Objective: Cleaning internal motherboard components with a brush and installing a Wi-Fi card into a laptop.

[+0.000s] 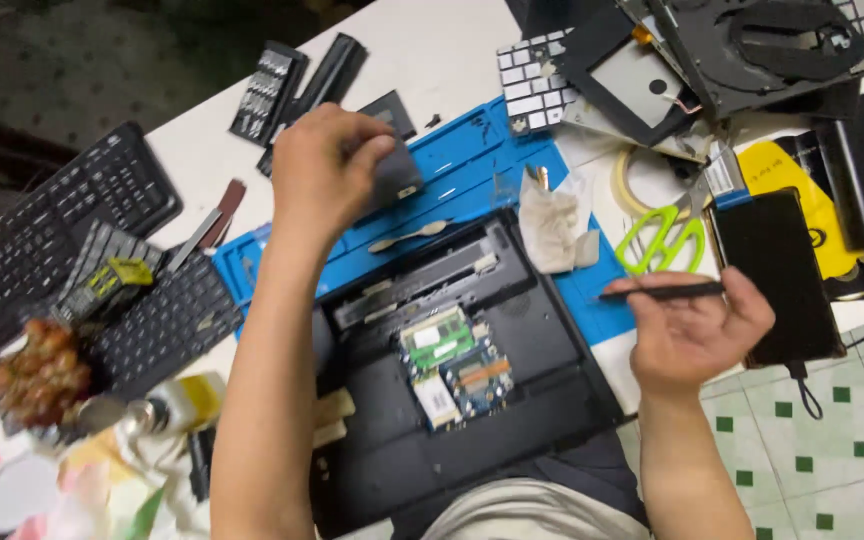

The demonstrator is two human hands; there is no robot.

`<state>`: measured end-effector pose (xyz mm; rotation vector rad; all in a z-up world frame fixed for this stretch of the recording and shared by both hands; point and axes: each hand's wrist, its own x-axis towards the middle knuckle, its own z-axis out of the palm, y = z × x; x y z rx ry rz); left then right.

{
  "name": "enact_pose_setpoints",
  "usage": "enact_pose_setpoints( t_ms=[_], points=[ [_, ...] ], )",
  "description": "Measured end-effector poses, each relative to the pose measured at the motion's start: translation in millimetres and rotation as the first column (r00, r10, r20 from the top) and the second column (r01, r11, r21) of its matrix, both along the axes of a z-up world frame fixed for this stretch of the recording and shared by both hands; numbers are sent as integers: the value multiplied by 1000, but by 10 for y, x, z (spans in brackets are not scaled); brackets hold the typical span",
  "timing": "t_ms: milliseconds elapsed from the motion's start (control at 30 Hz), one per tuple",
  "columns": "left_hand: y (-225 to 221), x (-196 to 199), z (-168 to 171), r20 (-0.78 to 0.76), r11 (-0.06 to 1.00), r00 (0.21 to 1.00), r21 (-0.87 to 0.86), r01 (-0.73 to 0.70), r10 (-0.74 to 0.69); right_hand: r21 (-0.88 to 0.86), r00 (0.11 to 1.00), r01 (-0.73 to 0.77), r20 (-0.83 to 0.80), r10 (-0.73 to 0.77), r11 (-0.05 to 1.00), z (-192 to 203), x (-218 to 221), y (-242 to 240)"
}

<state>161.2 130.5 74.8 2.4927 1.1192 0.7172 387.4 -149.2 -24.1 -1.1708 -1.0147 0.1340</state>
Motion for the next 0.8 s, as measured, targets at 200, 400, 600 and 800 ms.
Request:
enact_pose_setpoints(
  t_ms=[200, 400, 600, 800],
  points=[
    [-1236, -776, 314, 8, 987, 989, -64, -146, 146, 123, 976, -25, -213, 51, 992, -214, 125, -100],
    [-2283, -946, -332, -185, 950, 977, -271, -155, 107, 131, 988, -5, -150, 25, 991, 82, -232, -620],
    [-2474, -751, -602, -229, 933, 960, -284, -222, 159, 146, 997, -19, -73, 30, 989, 288, -438, -1099],
    [-2313, -595, -515, -250, 822, 920, -421, -383, 300, 116, 999, 34, -21, -32, 993, 266, -368, -1516]
  ],
)
